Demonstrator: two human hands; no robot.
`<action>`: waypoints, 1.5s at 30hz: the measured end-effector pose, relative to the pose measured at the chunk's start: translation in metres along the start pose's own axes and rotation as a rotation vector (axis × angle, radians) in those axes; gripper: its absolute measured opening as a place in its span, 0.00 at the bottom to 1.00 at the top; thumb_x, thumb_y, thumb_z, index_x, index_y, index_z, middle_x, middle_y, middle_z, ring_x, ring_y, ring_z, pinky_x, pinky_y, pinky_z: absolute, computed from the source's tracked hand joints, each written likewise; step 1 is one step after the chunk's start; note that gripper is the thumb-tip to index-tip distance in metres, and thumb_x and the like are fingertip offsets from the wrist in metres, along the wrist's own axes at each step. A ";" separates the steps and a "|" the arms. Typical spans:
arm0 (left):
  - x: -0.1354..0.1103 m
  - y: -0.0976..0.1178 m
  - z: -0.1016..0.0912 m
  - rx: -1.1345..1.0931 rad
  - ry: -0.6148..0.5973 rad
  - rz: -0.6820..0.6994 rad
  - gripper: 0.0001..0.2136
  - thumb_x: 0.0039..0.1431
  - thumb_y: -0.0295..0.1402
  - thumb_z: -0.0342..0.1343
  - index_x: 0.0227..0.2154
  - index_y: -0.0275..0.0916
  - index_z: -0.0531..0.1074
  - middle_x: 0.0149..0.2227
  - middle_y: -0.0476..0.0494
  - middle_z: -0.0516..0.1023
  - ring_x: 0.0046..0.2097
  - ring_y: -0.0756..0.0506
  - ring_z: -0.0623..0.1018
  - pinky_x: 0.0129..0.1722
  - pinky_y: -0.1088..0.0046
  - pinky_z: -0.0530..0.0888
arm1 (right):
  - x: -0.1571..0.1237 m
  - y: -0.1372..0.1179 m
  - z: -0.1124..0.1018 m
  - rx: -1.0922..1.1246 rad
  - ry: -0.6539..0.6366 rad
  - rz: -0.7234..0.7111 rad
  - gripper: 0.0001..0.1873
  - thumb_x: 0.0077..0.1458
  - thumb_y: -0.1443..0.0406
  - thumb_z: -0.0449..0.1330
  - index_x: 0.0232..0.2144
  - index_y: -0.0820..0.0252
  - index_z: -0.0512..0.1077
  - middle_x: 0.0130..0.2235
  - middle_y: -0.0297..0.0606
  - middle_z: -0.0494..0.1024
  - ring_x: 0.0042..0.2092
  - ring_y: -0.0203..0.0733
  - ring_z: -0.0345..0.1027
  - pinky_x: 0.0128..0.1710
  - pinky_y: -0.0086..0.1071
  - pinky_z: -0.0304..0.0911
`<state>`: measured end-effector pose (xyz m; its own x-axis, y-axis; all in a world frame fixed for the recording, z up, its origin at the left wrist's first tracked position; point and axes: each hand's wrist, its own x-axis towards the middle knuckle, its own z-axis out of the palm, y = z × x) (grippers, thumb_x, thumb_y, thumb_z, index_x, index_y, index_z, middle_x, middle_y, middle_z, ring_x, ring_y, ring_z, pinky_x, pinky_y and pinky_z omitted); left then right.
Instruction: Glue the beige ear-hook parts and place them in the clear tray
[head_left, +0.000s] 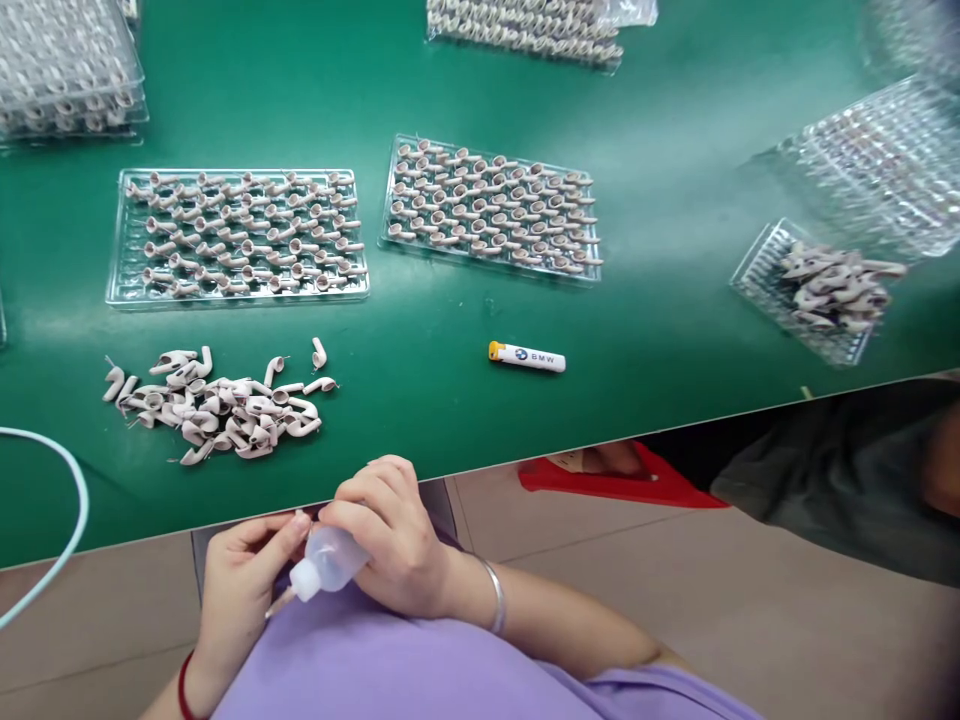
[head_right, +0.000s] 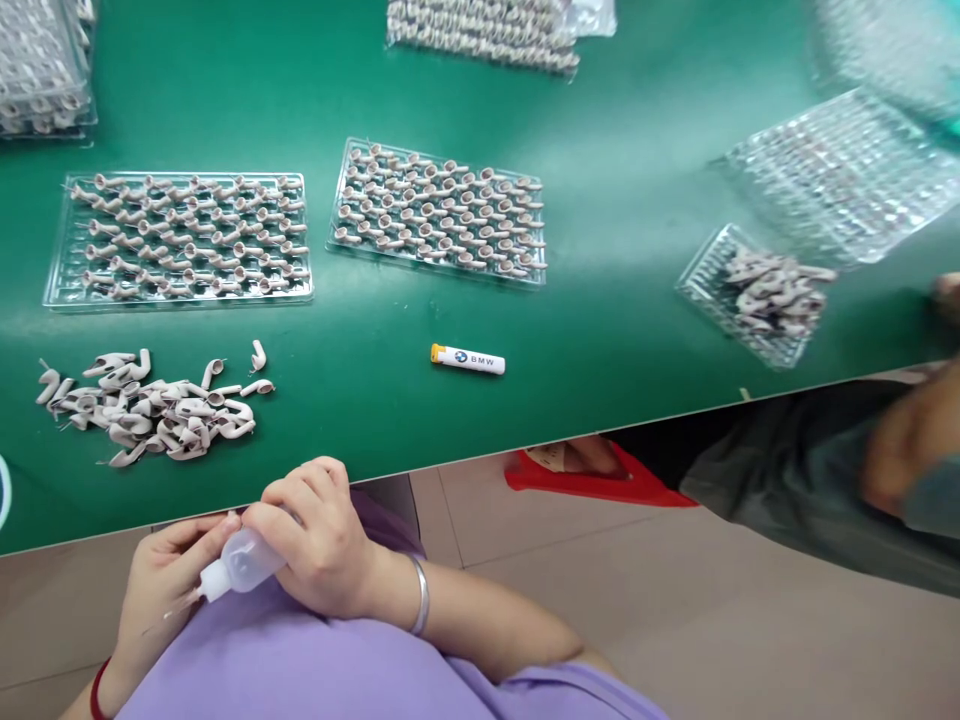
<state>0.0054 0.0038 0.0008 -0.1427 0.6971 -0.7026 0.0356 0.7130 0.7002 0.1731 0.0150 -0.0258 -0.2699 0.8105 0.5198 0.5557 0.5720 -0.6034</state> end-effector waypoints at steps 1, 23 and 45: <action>0.000 0.000 0.001 -0.004 0.020 0.004 0.18 0.36 0.49 0.69 0.22 0.37 0.82 0.20 0.43 0.78 0.23 0.48 0.72 0.20 0.77 0.70 | 0.000 0.000 0.001 -0.004 0.002 -0.001 0.07 0.57 0.72 0.55 0.36 0.58 0.69 0.31 0.35 0.75 0.34 0.39 0.65 0.39 0.38 0.56; -0.011 0.030 -0.022 0.782 0.212 1.217 0.07 0.56 0.27 0.62 0.38 0.42 0.77 0.33 0.49 0.78 0.31 0.51 0.77 0.34 0.78 0.72 | 0.030 0.018 -0.045 0.703 -0.008 0.615 0.17 0.48 0.57 0.70 0.32 0.57 0.67 0.31 0.31 0.69 0.29 0.34 0.63 0.28 0.28 0.62; 0.155 0.236 -0.092 1.297 0.487 1.030 0.15 0.64 0.42 0.54 0.41 0.34 0.75 0.45 0.43 0.78 0.48 0.40 0.77 0.50 0.56 0.74 | 0.031 0.028 -0.041 0.809 -0.027 0.763 0.19 0.46 0.56 0.71 0.32 0.57 0.66 0.28 0.29 0.65 0.28 0.33 0.57 0.26 0.27 0.57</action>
<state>-0.0994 0.2729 0.0690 0.1952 0.9591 0.2052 0.9733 -0.2151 0.0796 0.2126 0.0508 -0.0013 -0.0985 0.9816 -0.1634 -0.0905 -0.1723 -0.9809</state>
